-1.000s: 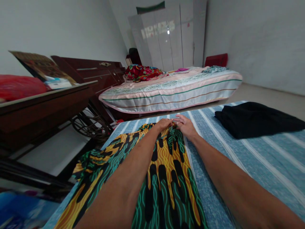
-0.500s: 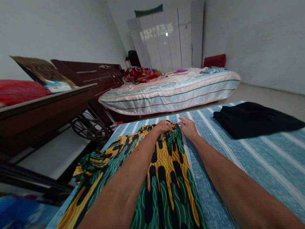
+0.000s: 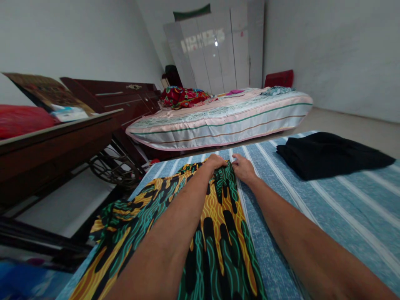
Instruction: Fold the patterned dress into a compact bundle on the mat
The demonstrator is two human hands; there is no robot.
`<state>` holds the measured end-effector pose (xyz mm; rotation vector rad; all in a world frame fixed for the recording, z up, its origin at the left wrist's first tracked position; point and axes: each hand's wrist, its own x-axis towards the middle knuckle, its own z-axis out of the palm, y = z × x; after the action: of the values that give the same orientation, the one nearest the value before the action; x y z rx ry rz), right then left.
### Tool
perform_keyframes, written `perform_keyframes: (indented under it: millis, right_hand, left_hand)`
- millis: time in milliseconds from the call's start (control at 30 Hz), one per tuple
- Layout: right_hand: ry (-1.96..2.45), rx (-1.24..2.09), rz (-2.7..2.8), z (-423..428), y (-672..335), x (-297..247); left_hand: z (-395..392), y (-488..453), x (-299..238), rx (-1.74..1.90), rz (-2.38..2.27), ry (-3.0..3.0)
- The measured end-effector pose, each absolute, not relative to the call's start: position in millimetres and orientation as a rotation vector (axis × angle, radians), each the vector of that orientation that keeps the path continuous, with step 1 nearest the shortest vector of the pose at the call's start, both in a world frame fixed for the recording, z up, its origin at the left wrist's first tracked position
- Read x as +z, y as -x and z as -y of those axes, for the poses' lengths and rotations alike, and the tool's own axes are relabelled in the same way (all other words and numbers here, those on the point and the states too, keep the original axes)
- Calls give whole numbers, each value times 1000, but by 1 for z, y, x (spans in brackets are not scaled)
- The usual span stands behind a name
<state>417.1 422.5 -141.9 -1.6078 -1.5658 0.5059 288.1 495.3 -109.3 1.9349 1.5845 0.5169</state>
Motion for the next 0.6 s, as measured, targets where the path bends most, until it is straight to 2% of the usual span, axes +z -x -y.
perform_keyframes:
  millis: [333,600]
  right_hand:
    - [1584,523,1611,-423,-410,-142]
    - [1709,450,1547,-423,-409,-138]
  left_hand:
    - [-490,-275,-104,654,-1550,-1608]
    - [-481,-273,-99,687,-1516,-1577]
